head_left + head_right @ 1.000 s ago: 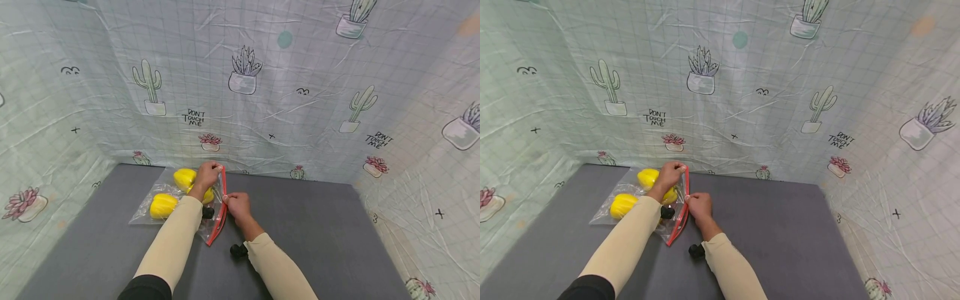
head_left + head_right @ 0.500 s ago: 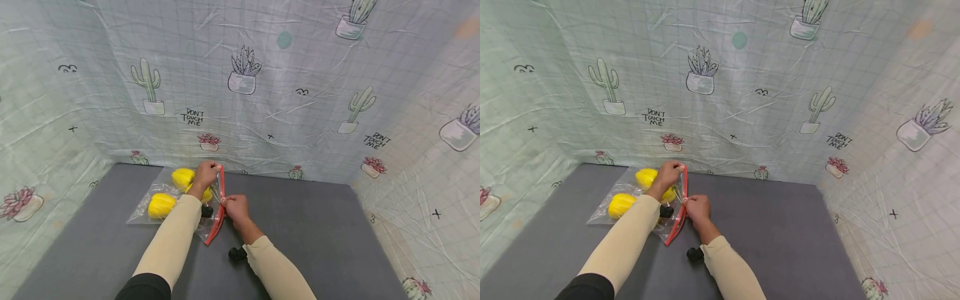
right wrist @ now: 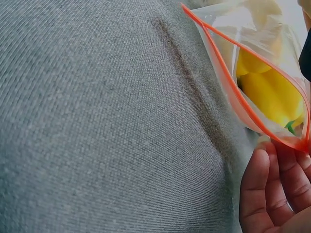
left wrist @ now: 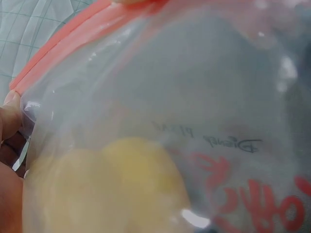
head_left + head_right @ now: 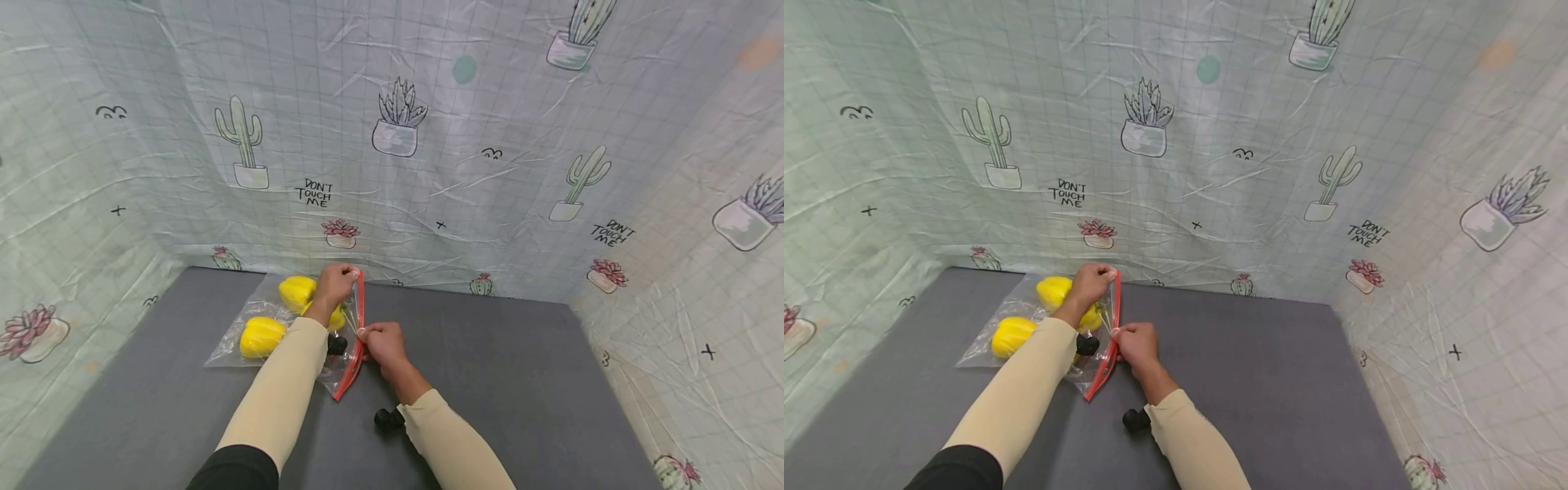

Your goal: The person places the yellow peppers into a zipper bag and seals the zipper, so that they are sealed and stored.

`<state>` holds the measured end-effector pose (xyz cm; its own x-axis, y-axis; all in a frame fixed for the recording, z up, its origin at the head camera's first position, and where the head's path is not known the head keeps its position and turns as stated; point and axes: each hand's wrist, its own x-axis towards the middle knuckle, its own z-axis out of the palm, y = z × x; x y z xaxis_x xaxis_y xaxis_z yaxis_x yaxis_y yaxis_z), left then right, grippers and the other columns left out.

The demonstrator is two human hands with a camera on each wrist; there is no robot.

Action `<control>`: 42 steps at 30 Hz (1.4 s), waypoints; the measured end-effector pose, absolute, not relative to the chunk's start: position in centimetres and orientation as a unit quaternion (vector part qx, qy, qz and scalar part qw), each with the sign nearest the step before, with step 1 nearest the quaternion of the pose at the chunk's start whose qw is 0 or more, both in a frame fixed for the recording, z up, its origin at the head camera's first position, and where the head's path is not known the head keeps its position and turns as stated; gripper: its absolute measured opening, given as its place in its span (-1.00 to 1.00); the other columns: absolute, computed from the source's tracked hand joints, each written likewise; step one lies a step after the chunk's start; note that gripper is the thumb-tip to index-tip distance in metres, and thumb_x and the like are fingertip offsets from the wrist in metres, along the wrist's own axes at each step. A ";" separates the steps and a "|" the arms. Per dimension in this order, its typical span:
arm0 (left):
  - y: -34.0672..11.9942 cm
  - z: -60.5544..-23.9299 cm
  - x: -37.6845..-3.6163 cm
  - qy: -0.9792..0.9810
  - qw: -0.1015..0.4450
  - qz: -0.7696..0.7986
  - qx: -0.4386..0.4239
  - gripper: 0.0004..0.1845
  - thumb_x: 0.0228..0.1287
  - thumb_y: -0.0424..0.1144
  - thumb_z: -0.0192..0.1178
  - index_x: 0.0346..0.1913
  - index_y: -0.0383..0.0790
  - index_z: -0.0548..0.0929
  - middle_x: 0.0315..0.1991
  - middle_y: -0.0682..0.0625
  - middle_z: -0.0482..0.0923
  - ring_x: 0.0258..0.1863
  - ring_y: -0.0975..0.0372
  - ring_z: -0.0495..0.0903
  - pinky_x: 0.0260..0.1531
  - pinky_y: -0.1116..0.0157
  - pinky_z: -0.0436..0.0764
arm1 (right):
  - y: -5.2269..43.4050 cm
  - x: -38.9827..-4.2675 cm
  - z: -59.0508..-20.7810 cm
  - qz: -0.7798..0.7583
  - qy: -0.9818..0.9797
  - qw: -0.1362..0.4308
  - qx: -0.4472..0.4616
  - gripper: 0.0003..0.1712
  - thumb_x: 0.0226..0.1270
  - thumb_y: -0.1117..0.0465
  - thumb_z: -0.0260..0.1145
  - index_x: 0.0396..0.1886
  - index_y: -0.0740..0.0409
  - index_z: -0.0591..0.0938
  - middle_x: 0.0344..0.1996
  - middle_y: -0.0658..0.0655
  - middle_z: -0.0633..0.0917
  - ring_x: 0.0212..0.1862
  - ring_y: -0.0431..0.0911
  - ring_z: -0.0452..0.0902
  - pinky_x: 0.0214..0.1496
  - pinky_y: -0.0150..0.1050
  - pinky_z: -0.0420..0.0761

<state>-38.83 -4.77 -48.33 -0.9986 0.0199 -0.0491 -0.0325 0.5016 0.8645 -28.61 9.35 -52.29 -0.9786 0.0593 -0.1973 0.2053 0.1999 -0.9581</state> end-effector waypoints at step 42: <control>-4.5 -48.7 -39.4 0.868 0.011 0.496 -0.020 -0.65 0.65 -0.13 0.04 0.18 -0.27 0.69 0.06 -0.20 0.66 -0.14 0.03 0.52 -0.06 0.13 0.53 | 10.7 -27.1 -52.9 -0.653 0.737 0.176 -0.006 -0.81 0.41 0.30 0.32 -0.40 0.33 0.70 -0.65 0.00 0.64 -0.59 -0.18 0.58 -0.49 -0.31 0.68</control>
